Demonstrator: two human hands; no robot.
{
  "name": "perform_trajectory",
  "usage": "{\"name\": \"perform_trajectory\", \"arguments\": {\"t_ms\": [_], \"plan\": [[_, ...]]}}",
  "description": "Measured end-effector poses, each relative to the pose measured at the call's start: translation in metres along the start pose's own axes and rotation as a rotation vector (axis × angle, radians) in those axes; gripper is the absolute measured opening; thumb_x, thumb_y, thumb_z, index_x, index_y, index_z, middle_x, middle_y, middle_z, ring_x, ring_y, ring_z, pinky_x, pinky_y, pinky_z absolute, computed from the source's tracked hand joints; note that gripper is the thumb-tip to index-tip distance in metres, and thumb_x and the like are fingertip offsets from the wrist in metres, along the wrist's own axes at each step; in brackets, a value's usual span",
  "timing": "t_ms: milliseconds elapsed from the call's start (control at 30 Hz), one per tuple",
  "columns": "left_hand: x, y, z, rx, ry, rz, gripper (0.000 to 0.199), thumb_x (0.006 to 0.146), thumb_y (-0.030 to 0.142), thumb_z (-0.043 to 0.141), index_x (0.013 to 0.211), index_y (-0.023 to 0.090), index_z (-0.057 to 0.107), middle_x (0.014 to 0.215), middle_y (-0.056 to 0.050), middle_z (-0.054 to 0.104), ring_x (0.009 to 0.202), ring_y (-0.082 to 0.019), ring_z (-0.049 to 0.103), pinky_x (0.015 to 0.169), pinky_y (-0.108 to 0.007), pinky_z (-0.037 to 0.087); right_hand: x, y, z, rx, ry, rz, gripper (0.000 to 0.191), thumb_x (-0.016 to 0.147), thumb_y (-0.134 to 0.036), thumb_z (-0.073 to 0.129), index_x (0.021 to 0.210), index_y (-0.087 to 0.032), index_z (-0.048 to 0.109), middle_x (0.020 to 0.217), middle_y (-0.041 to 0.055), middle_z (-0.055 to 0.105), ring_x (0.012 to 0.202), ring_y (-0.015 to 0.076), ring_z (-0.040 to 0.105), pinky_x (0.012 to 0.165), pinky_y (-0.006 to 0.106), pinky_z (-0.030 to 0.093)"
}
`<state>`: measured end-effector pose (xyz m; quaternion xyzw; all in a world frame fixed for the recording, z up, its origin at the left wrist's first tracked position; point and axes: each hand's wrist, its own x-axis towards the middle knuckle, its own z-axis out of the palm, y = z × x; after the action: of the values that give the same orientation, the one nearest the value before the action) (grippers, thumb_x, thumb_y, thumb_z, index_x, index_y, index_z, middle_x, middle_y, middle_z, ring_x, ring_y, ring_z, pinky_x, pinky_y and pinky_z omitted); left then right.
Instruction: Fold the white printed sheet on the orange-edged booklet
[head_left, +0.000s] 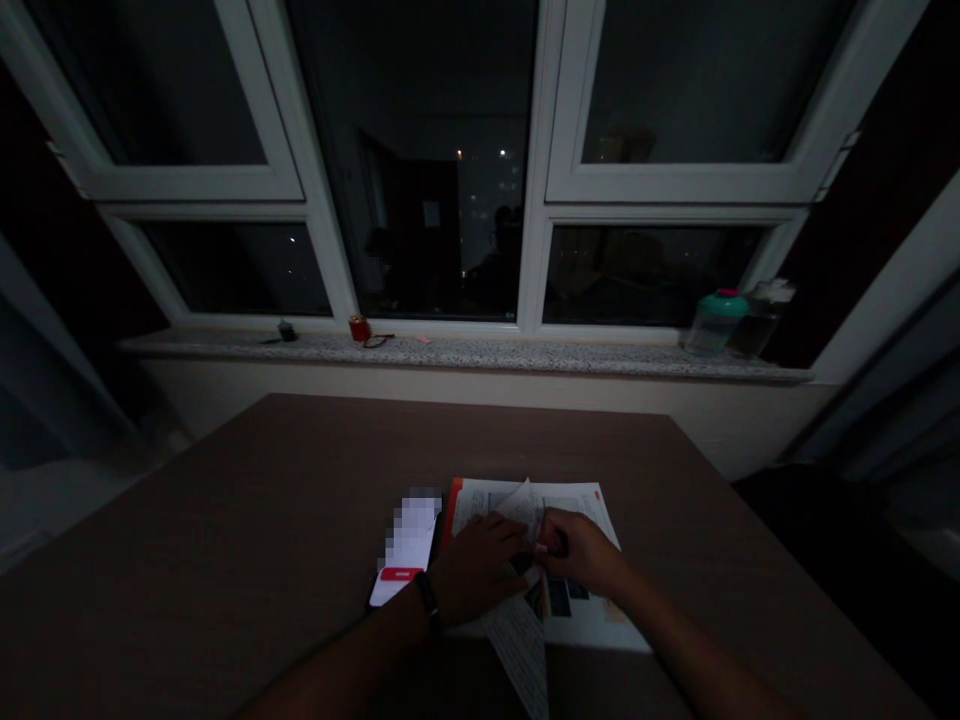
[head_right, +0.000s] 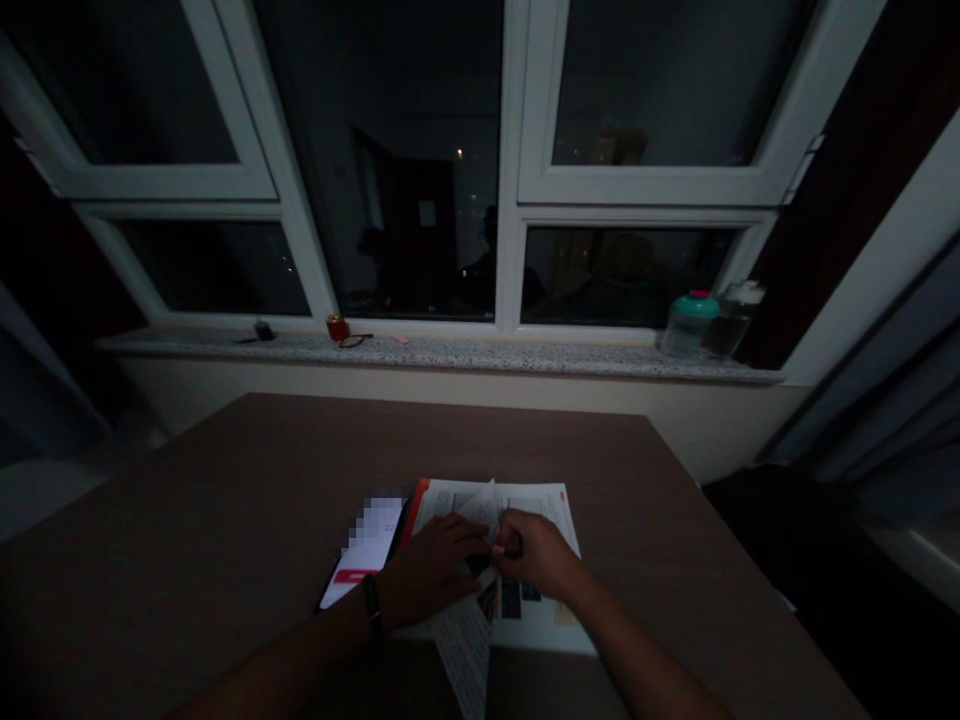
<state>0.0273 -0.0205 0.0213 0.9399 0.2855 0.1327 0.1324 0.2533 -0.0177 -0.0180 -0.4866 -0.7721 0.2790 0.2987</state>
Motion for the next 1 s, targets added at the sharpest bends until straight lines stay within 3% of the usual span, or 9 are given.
{"name": "perform_trajectory", "arguments": {"t_ms": [267, 433, 533, 700, 800, 1000], "plan": [[-0.002, -0.007, 0.007, -0.088, 0.051, 0.011, 0.035, 0.084, 0.031, 0.072, 0.116, 0.026, 0.057, 0.127, -0.004, 0.057, 0.121, -0.027, 0.047, 0.100, -0.040, 0.037, 0.011, -0.002, 0.000, -0.052, 0.215, -0.002, 0.013, 0.077, -0.016, 0.058, 0.073, -0.022, 0.047, 0.073, -0.0022, 0.057, 0.063, 0.0135, 0.051, 0.058, 0.022, 0.036], [-0.003, -0.007, 0.006, -0.084, 0.045, 0.028, 0.048, 0.083, 0.034, 0.072, 0.126, 0.026, 0.052, 0.138, -0.006, 0.050, 0.129, -0.028, 0.042, 0.107, -0.042, 0.032, 0.008, 0.000, 0.001, -0.055, 0.193, 0.019, 0.010, 0.077, -0.020, 0.060, 0.075, -0.022, 0.050, 0.070, -0.0030, 0.057, 0.062, 0.0138, 0.051, 0.058, 0.023, 0.036], [-0.004, -0.002, 0.000, -0.088, 0.027, 0.066, 0.052, 0.080, 0.032, 0.075, 0.126, 0.026, 0.052, 0.134, -0.005, 0.054, 0.125, -0.027, 0.045, 0.105, -0.040, 0.033, 0.005, -0.001, 0.000, -0.067, 0.159, 0.011, 0.009, 0.077, -0.019, 0.061, 0.078, -0.022, 0.053, 0.071, -0.0030, 0.059, 0.062, 0.0136, 0.052, 0.058, 0.022, 0.036], [-0.002, 0.005, -0.007, -0.088, -0.008, 0.096, 0.030, 0.084, 0.027, 0.069, 0.111, 0.023, 0.058, 0.121, -0.004, 0.061, 0.115, -0.025, 0.052, 0.099, -0.037, 0.037, -0.001, -0.003, -0.003, -0.056, 0.056, -0.018, 0.011, 0.074, -0.018, 0.064, 0.077, -0.021, 0.054, 0.070, -0.0042, 0.058, 0.062, 0.0125, 0.051, 0.056, 0.021, 0.033], [-0.001, 0.004, -0.005, -0.083, -0.016, 0.106, 0.026, 0.084, 0.024, 0.068, 0.108, 0.023, 0.059, 0.121, -0.004, 0.061, 0.113, -0.024, 0.054, 0.098, -0.037, 0.038, -0.004, -0.004, -0.004, -0.041, 0.027, -0.035, 0.012, 0.073, -0.017, 0.065, 0.076, -0.021, 0.054, 0.067, -0.0051, 0.056, 0.061, 0.0120, 0.050, 0.055, 0.021, 0.032], [0.000, 0.001, -0.002, -0.086, 0.003, 0.108, 0.024, 0.084, 0.029, 0.073, 0.103, 0.023, 0.061, 0.115, -0.004, 0.063, 0.112, -0.024, 0.055, 0.097, -0.035, 0.039, 0.003, -0.001, -0.002, -0.022, 0.145, -0.043, 0.013, 0.075, -0.014, 0.059, 0.073, -0.021, 0.049, 0.074, -0.0024, 0.057, 0.065, 0.0136, 0.051, 0.059, 0.022, 0.036]]}}
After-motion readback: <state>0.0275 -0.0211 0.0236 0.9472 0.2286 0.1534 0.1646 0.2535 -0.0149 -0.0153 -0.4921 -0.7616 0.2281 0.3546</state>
